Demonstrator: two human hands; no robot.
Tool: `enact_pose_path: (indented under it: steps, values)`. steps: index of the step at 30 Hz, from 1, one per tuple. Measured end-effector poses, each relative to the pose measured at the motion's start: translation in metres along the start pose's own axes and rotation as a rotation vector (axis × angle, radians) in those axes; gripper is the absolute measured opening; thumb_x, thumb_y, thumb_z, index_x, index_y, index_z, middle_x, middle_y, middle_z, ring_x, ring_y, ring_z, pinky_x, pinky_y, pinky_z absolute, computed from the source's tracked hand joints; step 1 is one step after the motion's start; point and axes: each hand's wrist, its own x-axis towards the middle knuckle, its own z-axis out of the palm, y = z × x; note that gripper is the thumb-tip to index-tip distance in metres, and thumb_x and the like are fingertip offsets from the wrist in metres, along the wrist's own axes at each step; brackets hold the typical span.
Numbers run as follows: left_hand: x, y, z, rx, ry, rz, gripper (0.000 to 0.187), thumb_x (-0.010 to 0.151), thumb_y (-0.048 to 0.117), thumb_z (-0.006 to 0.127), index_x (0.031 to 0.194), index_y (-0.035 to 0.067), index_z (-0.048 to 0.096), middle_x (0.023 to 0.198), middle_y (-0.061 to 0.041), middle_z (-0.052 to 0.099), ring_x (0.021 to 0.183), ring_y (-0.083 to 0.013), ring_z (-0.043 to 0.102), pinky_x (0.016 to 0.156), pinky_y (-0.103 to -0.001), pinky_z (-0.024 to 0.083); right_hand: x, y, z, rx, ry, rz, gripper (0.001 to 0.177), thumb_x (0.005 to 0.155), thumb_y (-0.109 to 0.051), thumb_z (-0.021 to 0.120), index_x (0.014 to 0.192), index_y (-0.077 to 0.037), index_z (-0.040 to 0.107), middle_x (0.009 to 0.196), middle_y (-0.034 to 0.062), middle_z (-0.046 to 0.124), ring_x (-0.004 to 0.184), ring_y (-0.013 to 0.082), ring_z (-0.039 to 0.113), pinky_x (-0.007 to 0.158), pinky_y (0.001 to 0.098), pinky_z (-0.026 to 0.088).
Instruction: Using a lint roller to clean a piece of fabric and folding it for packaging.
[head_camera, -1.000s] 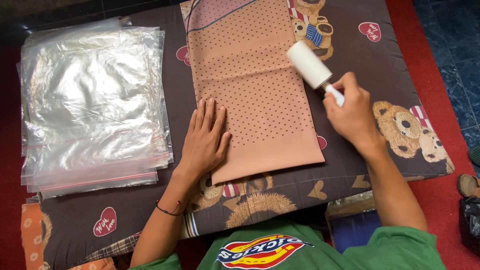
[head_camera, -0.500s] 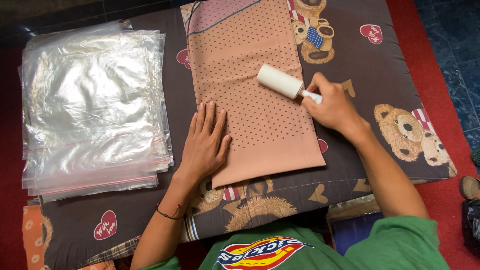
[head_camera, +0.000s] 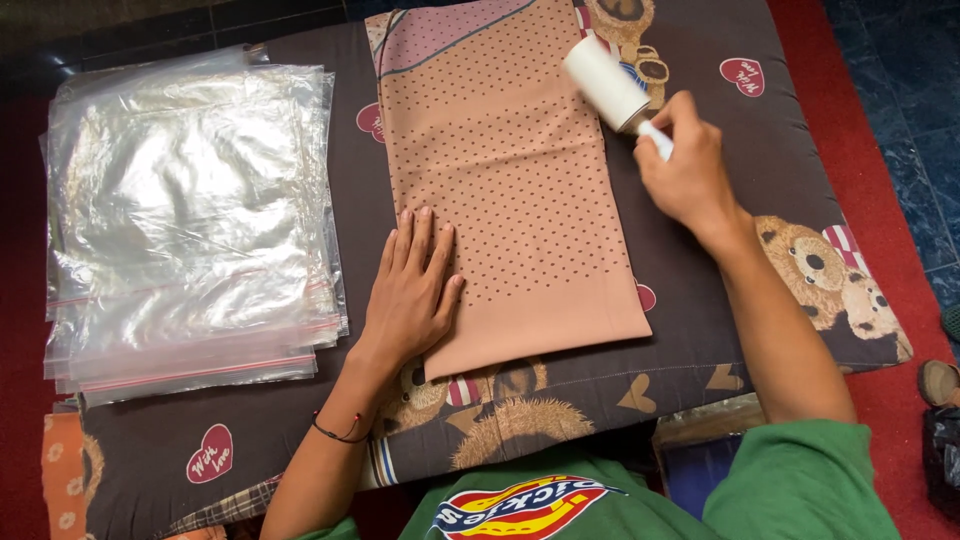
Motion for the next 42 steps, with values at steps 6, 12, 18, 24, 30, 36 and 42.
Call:
enact_pose_path:
  steps: [6,12,18,24,30,36,42]
  values:
    - [-0.001,0.000,0.001,-0.006,0.020,0.004,0.060,0.108,0.037,0.039,0.158,0.004,0.035,0.168,-0.025,0.021,0.157,-0.0420,0.015,0.126,-0.054,0.019,-0.016,-0.050,0.011,0.122,-0.344,0.084,0.017,0.087,-0.017,0.060,0.099,-0.006,0.058,0.101,0.0086,0.073,0.085,0.0260,0.067,0.075,0.0392,0.049]
    - [0.000,0.000,0.000,-0.006,0.018,0.006,0.061,0.108,0.037,0.039,0.159,0.004,0.033,0.168,-0.024,0.020,0.157,-0.0419,0.014,0.127,-0.054,0.018,0.012,-0.030,0.021,-0.004,-0.263,0.187,0.015,0.086,-0.020,0.060,0.095,-0.011,0.052,0.085,0.0145,0.070,0.068,0.0310,0.061,0.060,0.0462,0.043]
    - [-0.001,0.000,0.001,-0.010,0.032,0.014,0.060,0.108,0.037,0.038,0.158,0.003,0.034,0.167,-0.025,0.021,0.156,-0.0428,0.015,0.127,-0.054,0.019,0.038,0.003,0.024,-0.017,-0.111,0.158,0.014,0.094,-0.013,0.058,0.100,-0.006,0.047,0.088,0.0227,0.065,0.071,0.0393,0.059,0.061,0.0520,0.041]
    - [0.000,-0.002,0.001,-0.034,0.030,0.015,0.060,0.108,0.037,0.040,0.158,0.004,0.034,0.167,-0.025,0.021,0.157,-0.0425,0.015,0.127,-0.053,0.018,0.034,-0.010,0.015,-0.006,0.055,0.054,0.014,0.100,-0.002,0.053,0.104,-0.003,0.040,0.092,0.0252,0.060,0.073,0.0387,0.057,0.055,0.0511,0.040]
    - [0.002,-0.004,-0.002,-0.314,0.133,-0.098,0.059,0.104,0.035,0.051,0.156,0.008,0.041,0.164,-0.022,0.032,0.154,-0.0410,0.026,0.125,-0.053,0.020,-0.015,-0.057,0.042,0.078,-0.071,-0.040,0.017,0.091,-0.005,0.068,0.104,0.004,0.061,0.088,0.0337,0.069,0.082,0.0498,0.071,0.062,0.0526,0.056]
    - [0.001,-0.002,-0.028,-0.601,0.349,-0.106,0.049,0.107,0.017,0.046,0.154,0.005,0.041,0.157,-0.021,0.041,0.150,-0.0426,0.035,0.124,-0.054,0.027,-0.058,-0.094,0.064,-0.030,-0.258,-0.125,0.017,0.094,-0.019,0.059,0.106,-0.007,0.058,0.095,0.0225,0.068,0.081,0.0447,0.072,0.064,0.0535,0.059]
    - [-0.001,-0.016,-0.026,-0.723,0.448,-0.107,0.044,0.109,0.016,0.041,0.152,0.008,0.044,0.151,-0.015,0.047,0.149,-0.0394,0.037,0.123,-0.053,0.030,-0.085,-0.115,0.071,-0.017,-0.344,-0.212,0.018,0.094,-0.024,0.057,0.104,-0.009,0.058,0.092,0.0198,0.067,0.081,0.0436,0.072,0.064,0.0539,0.059]
